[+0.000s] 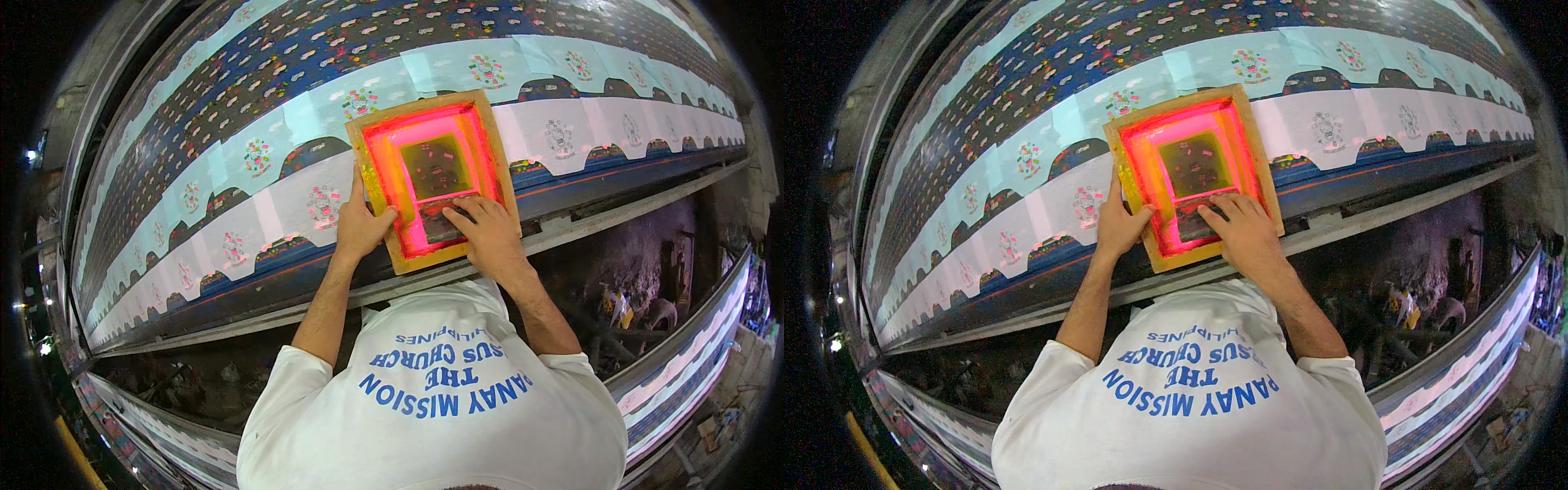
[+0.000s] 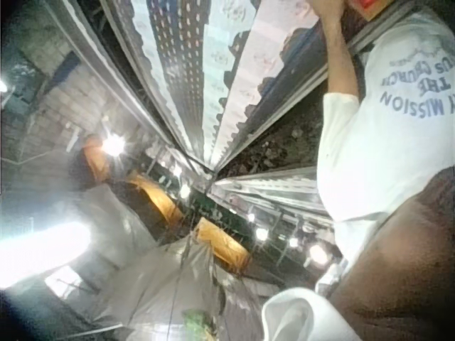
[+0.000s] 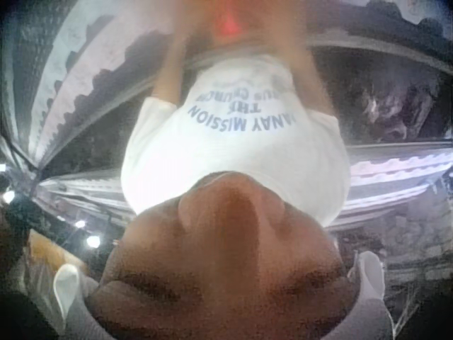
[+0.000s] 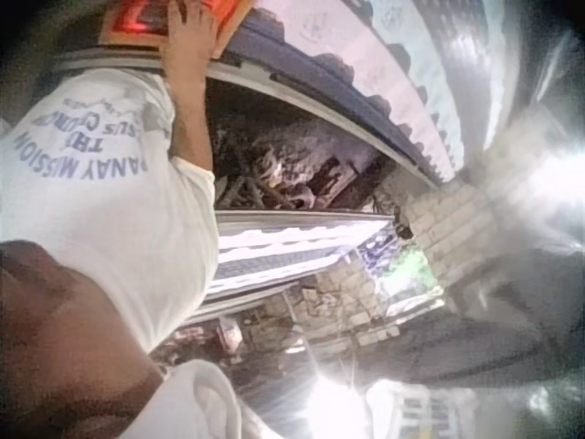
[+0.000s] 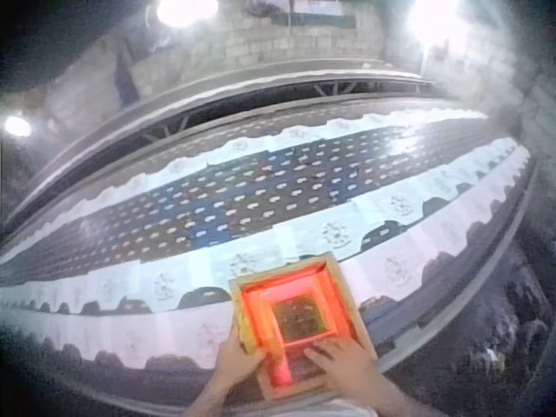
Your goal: The person uses a wooden frame with a red screen to apply ink onto a long roll of patterned fabric. They repeatedly press the frame onto the fabric and move it along the roll to transfer the design.
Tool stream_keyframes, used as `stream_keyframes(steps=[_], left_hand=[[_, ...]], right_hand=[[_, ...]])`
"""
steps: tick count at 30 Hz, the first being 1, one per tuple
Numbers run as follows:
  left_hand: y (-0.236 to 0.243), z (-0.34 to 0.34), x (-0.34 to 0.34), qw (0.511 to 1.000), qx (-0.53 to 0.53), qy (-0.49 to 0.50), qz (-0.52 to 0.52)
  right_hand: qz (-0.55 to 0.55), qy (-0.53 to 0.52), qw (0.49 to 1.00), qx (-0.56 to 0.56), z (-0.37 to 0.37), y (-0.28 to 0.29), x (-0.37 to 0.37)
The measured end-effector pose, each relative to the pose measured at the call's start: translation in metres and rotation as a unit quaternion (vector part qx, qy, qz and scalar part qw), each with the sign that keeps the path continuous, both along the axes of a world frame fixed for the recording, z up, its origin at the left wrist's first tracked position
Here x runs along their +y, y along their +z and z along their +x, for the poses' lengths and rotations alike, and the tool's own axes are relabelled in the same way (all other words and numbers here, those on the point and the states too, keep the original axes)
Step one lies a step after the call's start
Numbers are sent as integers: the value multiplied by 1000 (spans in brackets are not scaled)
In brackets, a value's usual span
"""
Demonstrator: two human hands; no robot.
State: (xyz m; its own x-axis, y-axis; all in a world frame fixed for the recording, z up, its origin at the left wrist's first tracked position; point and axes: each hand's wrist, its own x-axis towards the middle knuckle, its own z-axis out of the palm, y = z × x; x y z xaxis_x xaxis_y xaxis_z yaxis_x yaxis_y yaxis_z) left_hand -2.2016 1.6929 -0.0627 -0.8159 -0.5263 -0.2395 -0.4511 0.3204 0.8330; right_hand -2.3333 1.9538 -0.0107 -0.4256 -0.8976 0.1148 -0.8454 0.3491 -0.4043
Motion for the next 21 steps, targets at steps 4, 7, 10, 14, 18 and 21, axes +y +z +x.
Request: stream_keyframes(steps=[4, 7, 10, 14, 18, 21], left_hand=[[-5, -18, 22, 999, 11, 18, 31], [-1, -25, 24, 998, -10, 22, 61], [-8, -22, 24, 999, 14, 14, 35], [-14, -20, 21, 999, 30, 0, 20], [-10, -18, 23, 1000, 9, -4, 24], [-6, -19, 23, 1000, 8, -9, -14]], right_hand=[[29, 15, 999, -14, -22, 5, 17], [48, 26, 998, -10, -28, 7, 19], [46, 32, 998, -18, -28, 8, 18], [25, 29, 998, -51, -35, 9, 15], [3, 10, 996, -84, -30, 12, 26], [-20, 3, 999, -45, -26, -3, 28]])
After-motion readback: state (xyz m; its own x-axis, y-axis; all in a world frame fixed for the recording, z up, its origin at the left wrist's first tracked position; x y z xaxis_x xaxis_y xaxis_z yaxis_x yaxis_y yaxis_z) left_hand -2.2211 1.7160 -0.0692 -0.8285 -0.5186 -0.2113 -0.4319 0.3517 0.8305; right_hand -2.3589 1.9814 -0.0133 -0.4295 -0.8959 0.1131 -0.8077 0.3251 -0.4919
